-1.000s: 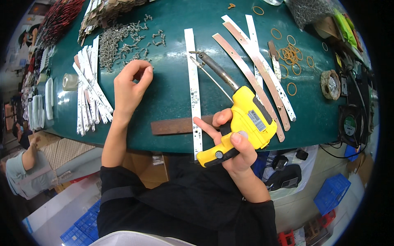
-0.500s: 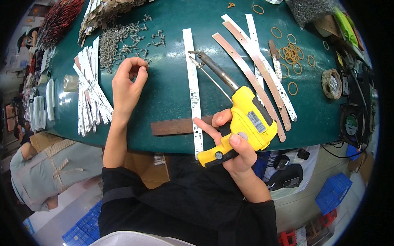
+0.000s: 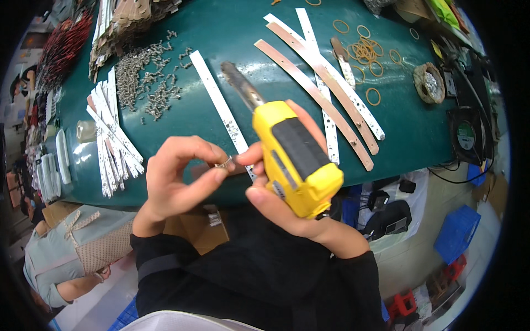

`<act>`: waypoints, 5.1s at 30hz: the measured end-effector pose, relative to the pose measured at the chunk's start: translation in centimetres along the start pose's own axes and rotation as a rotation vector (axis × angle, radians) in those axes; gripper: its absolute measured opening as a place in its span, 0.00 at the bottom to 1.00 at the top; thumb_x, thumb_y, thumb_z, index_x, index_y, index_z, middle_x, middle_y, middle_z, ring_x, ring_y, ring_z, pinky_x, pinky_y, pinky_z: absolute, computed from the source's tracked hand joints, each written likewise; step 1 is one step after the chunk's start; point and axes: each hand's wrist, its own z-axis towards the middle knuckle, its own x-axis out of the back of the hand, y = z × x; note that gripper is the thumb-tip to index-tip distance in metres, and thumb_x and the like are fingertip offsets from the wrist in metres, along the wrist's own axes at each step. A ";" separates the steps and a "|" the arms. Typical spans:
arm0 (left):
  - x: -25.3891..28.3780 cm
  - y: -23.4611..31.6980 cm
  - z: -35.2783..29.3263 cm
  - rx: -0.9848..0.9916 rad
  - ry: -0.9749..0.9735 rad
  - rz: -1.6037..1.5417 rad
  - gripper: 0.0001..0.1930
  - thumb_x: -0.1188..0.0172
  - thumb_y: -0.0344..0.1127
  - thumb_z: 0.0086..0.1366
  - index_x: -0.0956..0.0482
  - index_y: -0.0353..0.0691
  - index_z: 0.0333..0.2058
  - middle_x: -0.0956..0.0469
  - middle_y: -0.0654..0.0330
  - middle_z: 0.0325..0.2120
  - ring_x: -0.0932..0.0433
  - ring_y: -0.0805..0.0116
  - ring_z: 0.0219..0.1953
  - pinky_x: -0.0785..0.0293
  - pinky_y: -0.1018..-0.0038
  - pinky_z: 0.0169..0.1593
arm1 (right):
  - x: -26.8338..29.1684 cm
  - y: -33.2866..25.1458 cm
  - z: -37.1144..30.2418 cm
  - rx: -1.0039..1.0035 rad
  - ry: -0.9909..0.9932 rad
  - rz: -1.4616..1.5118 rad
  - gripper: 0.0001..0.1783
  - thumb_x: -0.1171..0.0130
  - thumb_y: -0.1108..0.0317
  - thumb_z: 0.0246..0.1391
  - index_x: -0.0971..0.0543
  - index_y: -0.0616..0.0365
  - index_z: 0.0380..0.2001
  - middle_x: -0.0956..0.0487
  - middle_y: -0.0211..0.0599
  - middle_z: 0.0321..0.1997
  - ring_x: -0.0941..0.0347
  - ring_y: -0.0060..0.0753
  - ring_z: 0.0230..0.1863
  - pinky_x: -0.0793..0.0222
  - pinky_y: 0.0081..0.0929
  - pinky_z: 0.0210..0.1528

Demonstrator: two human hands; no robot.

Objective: The person solders small components onto LED strips using a handheld soldering tool and gathers the strips into a bundle by hand.

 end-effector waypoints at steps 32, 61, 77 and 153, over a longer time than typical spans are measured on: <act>-1.6 1.4 -0.7 0.508 -0.194 -0.637 0.07 0.48 0.24 0.68 0.30 0.31 0.43 0.22 0.56 0.30 0.22 0.74 0.31 0.25 0.80 0.36 | 0.1 0.9 -0.9 0.298 -0.059 -0.211 0.50 0.40 0.80 0.48 0.57 0.59 0.69 0.31 0.36 0.42 0.32 0.19 0.38 0.31 0.19 0.39; -3.3 -2.4 0.8 -0.266 -0.305 0.635 0.17 0.37 0.26 0.52 0.21 0.43 0.43 0.25 0.59 0.39 0.26 0.62 0.39 0.28 0.69 0.42 | 5.2 -1.8 -1.4 0.277 0.273 0.202 0.35 0.45 0.74 0.51 0.47 0.69 0.60 0.36 0.40 0.40 0.42 0.26 0.42 0.37 0.11 0.25; -2.6 -3.9 1.6 -0.655 -0.441 0.557 0.18 0.36 0.27 0.45 0.18 0.37 0.39 0.21 0.57 0.39 0.22 0.62 0.39 0.21 0.70 0.37 | 9.7 -2.7 -5.3 0.408 0.423 0.116 0.37 0.45 0.72 0.50 0.45 0.69 0.63 0.33 0.39 0.38 0.39 0.26 0.41 0.37 0.12 0.22; -1.4 -6.9 3.6 -0.225 0.058 0.595 0.07 0.36 0.23 0.55 0.20 0.36 0.33 0.22 0.59 0.28 0.22 0.66 0.28 0.26 0.75 0.33 | 4.1 4.0 0.6 -0.013 0.077 0.746 0.37 0.45 0.70 0.46 0.43 0.66 0.61 0.30 0.47 0.47 0.34 0.40 0.57 0.44 0.76 0.59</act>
